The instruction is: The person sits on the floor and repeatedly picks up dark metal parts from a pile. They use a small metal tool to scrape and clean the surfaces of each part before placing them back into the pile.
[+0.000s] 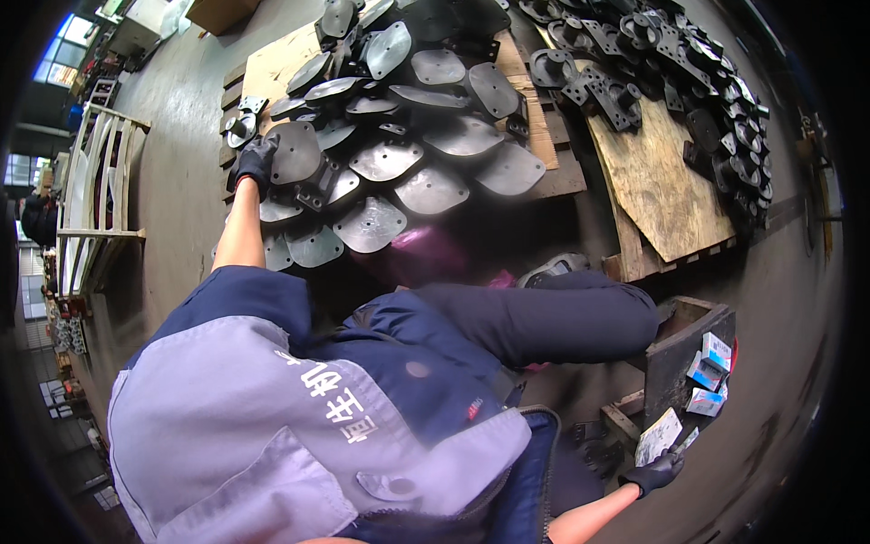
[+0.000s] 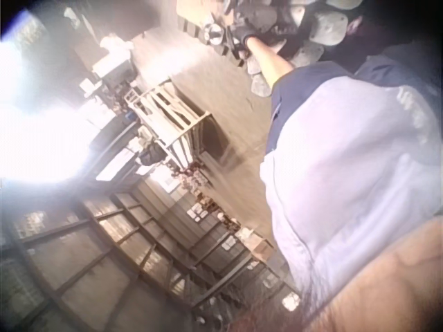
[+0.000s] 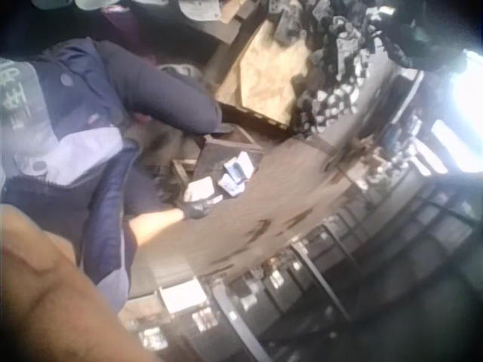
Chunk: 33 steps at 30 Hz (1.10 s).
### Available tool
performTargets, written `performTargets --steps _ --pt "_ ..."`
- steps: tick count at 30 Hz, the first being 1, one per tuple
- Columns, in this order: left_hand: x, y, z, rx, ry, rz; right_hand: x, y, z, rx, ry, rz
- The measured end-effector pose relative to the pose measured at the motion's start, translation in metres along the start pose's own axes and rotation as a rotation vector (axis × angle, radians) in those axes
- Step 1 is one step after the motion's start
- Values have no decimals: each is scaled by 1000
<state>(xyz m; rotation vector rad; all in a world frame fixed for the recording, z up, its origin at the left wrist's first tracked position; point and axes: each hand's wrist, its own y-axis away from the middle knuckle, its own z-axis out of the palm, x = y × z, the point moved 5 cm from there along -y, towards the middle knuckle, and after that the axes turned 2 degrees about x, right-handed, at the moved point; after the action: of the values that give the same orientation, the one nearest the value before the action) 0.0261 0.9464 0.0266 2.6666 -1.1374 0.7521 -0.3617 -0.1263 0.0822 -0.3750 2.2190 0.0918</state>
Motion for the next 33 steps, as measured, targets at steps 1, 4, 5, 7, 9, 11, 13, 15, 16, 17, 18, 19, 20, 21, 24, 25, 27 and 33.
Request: performTargets --steps 1,4,5,7,9,11,13,15,16,17,18,19,20,21,24,25,27,33 --pt "-2 4 0 52 38 8 -3 4 0 12 -12 -22" --pt "90 59 -11 -144 83 37 -24 15 -18 130 96 -183" --pt "107 70 -11 -200 124 142 -32 25 -29 182 242 -279" --pt "125 75 -17 -291 219 321 -41 35 -21 238 512 -459" --pt "82 45 9 -529 540 265 -42 32 -22 252 616 -581" --pt "52 12 28 -500 359 115 -42 25 -25 274 703 -653" --pt "10 -30 12 -219 -182 83 -55 42 -8 239 670 -696" --pt "74 11 -12 92 -537 14 -64 48 -26 294 677 -663" --pt "53 -2 -21 195 -612 66 -57 45 -23 281 657 -617" --pt "65 17 -27 232 -619 22 -53 44 -25 290 654 -567" --pt "58 23 -27 277 -603 39 -43 37 -26 219 146 -307" --pt "51 28 -27 323 -589 58 -32 33 -19 134 -355 -36" --pt "48 44 -27 303 -545 38 -26 33 -13 42 -835 238" --pt "46 53 -25 281 -551 12 -24 37 -4 -60 -1306 522" --pt "60 74 -4 430 -550 146 -26 43 -19 -16 -696 395" --pt "68 78 5 417 -538 181 -25 46 -20 2 -496 360" --pt "120 110 22 434 -300 346 -27 52 -11 -34 -628 424" --pt "348 246 115 -132 436 956 -27 61 -13 -74 -1029 439"
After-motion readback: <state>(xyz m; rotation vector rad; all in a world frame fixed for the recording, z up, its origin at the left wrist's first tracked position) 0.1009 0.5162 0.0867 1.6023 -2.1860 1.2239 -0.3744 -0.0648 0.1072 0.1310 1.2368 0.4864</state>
